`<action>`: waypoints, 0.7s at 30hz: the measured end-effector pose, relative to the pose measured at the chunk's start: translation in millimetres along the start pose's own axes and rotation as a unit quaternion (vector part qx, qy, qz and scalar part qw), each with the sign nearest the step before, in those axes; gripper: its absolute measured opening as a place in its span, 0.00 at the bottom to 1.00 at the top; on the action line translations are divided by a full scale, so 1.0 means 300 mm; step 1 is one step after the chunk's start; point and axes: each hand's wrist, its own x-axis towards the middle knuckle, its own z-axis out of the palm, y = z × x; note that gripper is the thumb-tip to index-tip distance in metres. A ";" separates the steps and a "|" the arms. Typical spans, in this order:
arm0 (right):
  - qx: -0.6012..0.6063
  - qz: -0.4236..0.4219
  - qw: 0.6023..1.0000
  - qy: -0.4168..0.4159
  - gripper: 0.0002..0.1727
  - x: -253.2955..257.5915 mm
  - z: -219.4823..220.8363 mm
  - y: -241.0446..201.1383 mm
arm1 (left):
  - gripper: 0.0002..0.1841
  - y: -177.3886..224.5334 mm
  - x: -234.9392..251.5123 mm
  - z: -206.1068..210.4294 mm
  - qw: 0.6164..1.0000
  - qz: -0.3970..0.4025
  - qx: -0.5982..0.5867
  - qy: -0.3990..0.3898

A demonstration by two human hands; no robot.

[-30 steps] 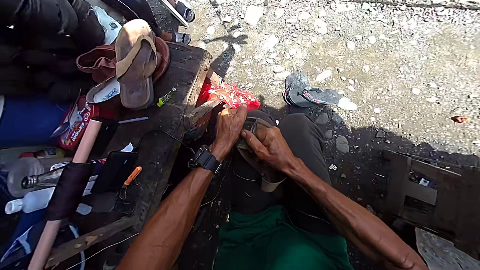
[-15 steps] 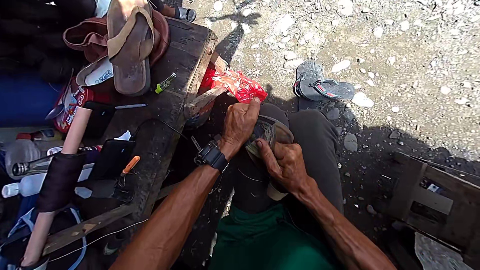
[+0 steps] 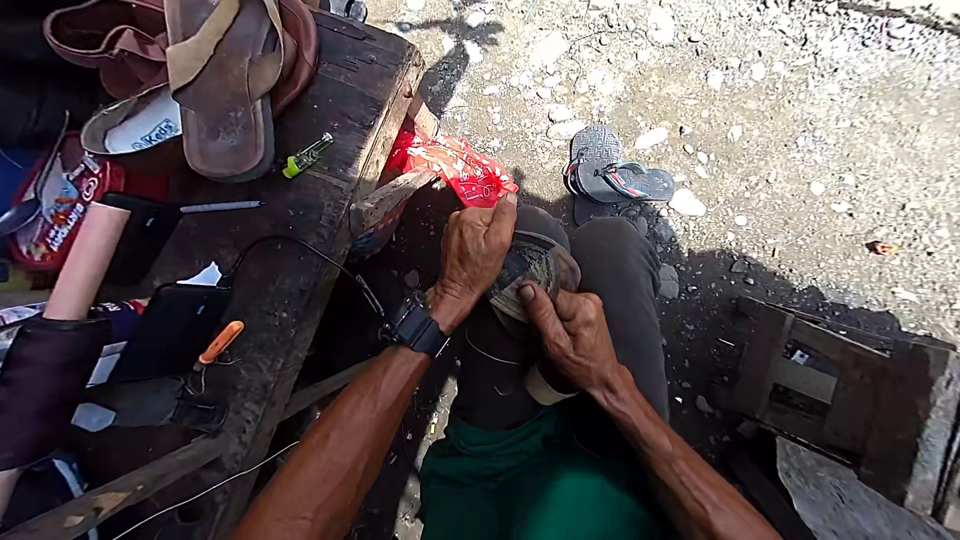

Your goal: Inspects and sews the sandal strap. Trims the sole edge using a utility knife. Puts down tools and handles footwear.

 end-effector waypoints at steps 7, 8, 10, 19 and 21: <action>0.043 0.303 0.936 -0.174 0.27 0.154 -0.151 -0.141 | 0.31 0.104 -0.048 -0.075 0.989 0.124 0.064 0.048; 0.028 0.313 0.929 -0.194 0.28 0.171 -0.161 -0.154 | 0.31 0.107 -0.056 -0.080 0.987 0.134 0.075 0.052; 0.022 0.306 0.925 -0.223 0.28 0.183 -0.144 -0.178 | 0.32 0.099 -0.066 -0.103 0.985 0.131 0.103 0.045; -0.051 0.115 0.973 -0.195 0.28 0.126 0.086 -0.116 | 0.38 0.023 -0.013 -0.149 0.977 -0.039 0.203 -0.058; -0.058 0.083 0.980 -0.174 0.29 0.097 0.097 -0.087 | 0.37 -0.022 -0.026 -0.136 0.988 -0.003 0.147 -0.046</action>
